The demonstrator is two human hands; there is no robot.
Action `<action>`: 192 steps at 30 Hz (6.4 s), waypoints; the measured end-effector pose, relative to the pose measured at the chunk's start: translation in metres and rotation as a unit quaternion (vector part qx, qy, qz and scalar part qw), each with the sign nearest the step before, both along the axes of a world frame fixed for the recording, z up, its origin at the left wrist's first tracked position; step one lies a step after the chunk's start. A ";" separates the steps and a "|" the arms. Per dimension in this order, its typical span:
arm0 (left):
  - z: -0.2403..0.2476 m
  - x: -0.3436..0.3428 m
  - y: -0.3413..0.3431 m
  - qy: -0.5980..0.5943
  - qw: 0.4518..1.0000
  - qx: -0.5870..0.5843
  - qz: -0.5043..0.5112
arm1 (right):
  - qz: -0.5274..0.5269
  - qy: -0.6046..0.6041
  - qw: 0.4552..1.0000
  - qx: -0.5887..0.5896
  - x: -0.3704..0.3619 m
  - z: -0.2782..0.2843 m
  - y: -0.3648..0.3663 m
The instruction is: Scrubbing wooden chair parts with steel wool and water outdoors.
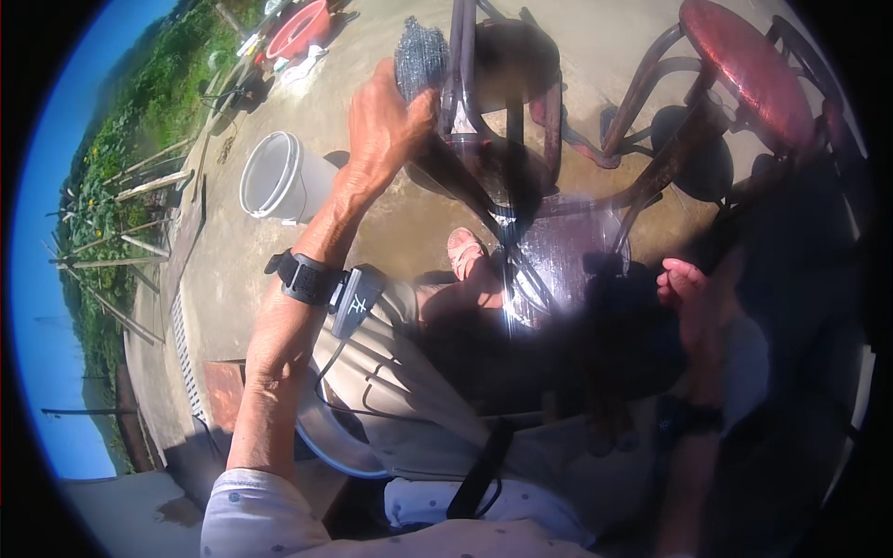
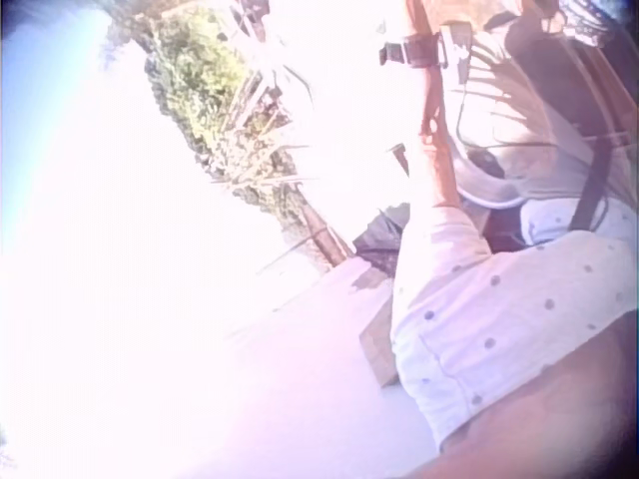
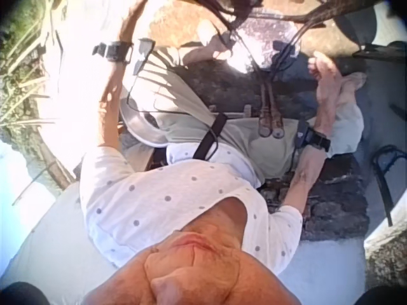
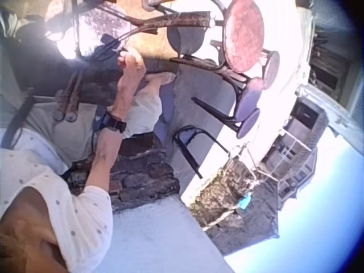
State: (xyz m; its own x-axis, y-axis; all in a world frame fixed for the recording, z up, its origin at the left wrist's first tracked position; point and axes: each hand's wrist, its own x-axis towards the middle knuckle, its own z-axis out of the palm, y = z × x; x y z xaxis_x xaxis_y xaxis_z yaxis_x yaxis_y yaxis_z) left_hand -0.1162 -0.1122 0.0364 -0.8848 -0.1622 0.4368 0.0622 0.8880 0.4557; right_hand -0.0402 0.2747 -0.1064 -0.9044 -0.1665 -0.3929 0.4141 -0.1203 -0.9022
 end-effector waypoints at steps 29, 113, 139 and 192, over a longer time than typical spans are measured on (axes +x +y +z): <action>-0.013 0.204 0.175 -0.185 0.823 0.165 -0.511 | 0.011 0.011 0.963 -0.268 0.049 0.036 0.003; -0.063 0.224 0.192 -0.100 0.856 0.235 -0.450 | 0.059 -0.087 0.987 -0.122 0.139 0.064 -0.025; -0.101 0.227 0.170 -0.382 0.750 0.278 -0.462 | 0.061 0.392 0.884 0.249 0.160 0.108 -0.065; -0.102 0.220 0.180 -0.284 0.746 0.354 -0.488 | 0.254 0.616 0.698 0.262 0.161 0.101 -0.021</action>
